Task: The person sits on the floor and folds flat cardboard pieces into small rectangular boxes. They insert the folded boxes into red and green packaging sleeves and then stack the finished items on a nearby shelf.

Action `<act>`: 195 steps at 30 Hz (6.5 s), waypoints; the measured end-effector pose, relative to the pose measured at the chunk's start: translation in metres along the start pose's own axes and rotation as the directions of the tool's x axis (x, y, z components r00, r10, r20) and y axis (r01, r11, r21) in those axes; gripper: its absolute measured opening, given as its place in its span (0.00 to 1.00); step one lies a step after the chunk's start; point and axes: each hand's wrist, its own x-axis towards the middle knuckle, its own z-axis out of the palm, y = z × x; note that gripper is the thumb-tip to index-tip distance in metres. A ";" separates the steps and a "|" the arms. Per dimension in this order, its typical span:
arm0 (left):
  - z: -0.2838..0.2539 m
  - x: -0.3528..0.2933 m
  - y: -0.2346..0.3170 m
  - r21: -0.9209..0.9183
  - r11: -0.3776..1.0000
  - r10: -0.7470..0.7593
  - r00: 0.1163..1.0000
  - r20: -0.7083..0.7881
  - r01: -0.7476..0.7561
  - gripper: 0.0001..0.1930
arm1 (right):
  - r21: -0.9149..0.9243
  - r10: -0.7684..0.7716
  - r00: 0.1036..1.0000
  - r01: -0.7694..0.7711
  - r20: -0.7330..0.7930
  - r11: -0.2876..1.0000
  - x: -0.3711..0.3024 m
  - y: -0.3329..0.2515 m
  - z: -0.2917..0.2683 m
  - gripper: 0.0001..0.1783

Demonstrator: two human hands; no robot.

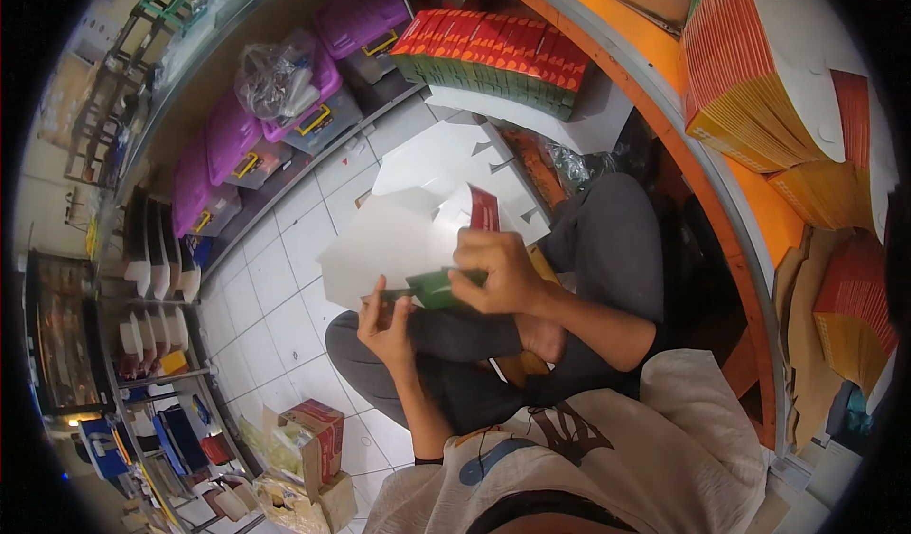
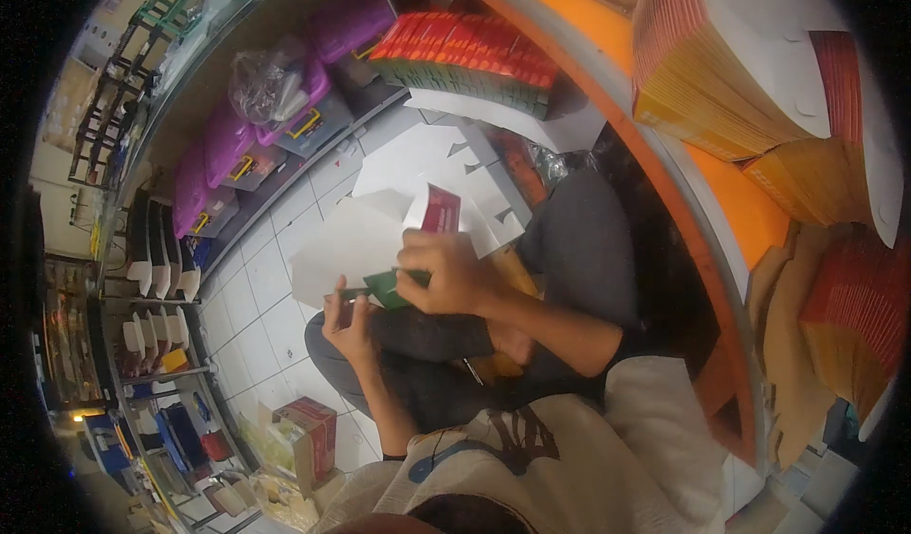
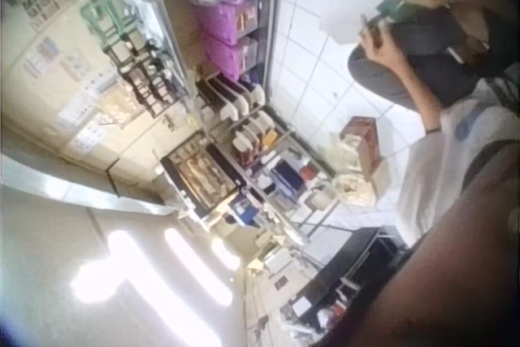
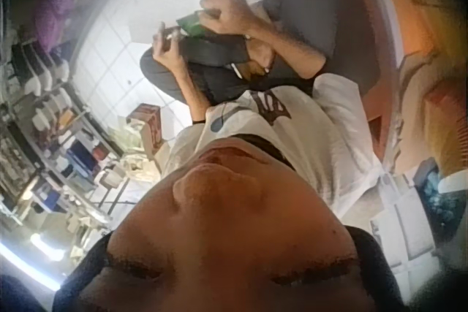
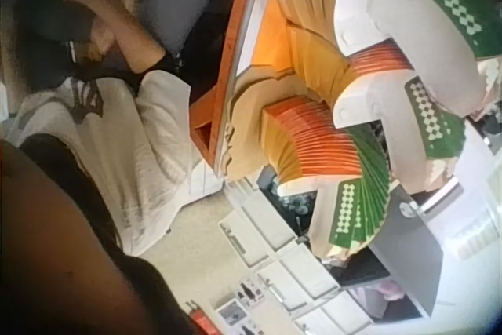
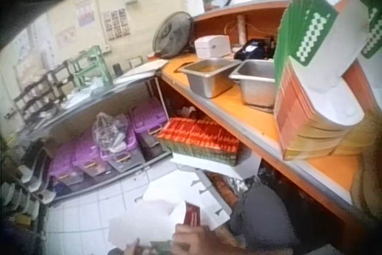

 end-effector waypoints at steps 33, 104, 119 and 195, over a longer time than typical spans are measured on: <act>0.031 0.069 -0.035 -0.427 0.663 -0.250 0.720 0.648 0.615 0.47 | 0.166 0.109 0.930 -0.176 0.350 0.970 -0.036 0.069 -0.096 0.20; 0.442 0.224 -0.069 0.478 0.197 0.043 0.494 0.868 -0.856 0.33 | -0.073 0.365 0.498 -0.662 -0.786 0.746 0.009 0.326 -0.129 0.19; 0.440 0.225 -0.062 0.415 0.284 -0.011 0.430 0.903 -0.864 0.38 | -0.136 0.250 0.674 -0.465 -0.696 0.875 -0.022 0.361 -0.166 0.13; 0.102 0.004 -0.142 0.716 0.549 -0.246 0.735 0.632 -0.432 0.39 | -0.662 0.243 0.927 -0.373 -0.284 0.650 -0.086 0.206 0.092 0.17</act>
